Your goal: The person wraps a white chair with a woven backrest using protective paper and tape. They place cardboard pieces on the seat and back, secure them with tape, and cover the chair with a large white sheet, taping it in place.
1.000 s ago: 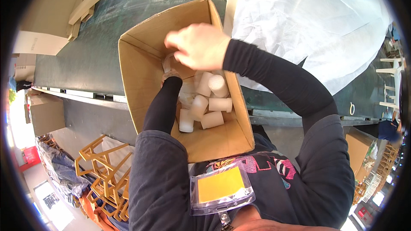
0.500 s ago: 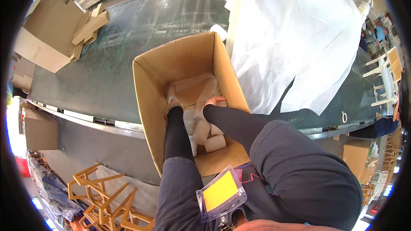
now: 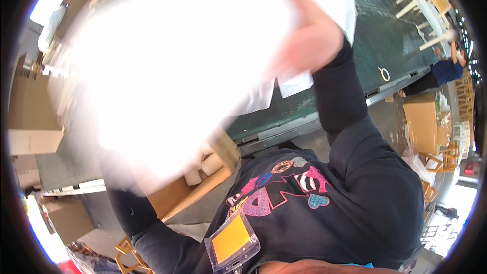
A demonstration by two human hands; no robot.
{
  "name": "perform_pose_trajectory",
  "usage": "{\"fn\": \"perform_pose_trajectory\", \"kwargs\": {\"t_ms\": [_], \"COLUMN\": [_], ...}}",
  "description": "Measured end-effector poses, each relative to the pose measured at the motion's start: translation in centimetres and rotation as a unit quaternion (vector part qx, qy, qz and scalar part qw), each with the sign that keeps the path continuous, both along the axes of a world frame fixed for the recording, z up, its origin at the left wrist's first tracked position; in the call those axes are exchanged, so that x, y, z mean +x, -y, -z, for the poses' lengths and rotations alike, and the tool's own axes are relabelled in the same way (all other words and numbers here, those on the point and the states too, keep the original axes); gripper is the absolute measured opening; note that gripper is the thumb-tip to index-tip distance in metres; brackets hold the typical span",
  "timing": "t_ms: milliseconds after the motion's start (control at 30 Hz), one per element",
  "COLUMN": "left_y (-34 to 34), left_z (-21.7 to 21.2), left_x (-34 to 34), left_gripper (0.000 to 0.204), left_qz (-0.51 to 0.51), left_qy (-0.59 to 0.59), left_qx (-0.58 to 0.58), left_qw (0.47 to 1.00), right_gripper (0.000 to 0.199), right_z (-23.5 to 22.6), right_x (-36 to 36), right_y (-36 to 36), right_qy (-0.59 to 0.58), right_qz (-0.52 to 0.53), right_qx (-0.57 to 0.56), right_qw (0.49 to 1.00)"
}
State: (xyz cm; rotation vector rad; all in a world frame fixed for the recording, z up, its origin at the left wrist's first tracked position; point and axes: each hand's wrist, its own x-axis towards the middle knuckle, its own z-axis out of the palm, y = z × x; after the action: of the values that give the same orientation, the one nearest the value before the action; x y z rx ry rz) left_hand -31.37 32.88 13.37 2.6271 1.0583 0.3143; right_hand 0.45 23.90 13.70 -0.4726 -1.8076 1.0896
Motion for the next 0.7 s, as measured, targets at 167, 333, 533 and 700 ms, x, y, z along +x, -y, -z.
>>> {"fn": "perform_pose_trajectory", "kwargs": {"t_ms": [167, 333, 533, 700], "left_y": [10.7, 12.6, 10.2, 6.8], "left_z": [14.1, 32.3, 26.5, 15.5], "left_x": [20.2, 28.4, 34.9, 45.5], "left_gripper": [0.062, 0.054, 0.017, 0.064], "left_qz": [0.246, 0.339, 0.399, 0.536], "left_qy": [-0.287, -0.376, -0.322, -0.165], "left_qx": [-0.076, 0.044, 0.048, 0.312], "left_qw": [0.923, 0.861, 0.857, 0.767], "right_gripper": [0.076, 0.060, 0.060, 0.060], "right_z": [16.9, 28.8, 28.8, 31.3], "right_x": [13.3, 13.1, 17.7, 19.6], "right_y": [11.8, 22.9, 26.2, 20.8], "right_qy": [-0.193, -0.251, 0.136, 0.187], "right_qz": [0.300, 0.389, 0.574, 0.549], "right_qx": [-0.273, -0.453, -0.214, -0.055], "right_qw": [0.893, 0.762, 0.779, 0.813]}}
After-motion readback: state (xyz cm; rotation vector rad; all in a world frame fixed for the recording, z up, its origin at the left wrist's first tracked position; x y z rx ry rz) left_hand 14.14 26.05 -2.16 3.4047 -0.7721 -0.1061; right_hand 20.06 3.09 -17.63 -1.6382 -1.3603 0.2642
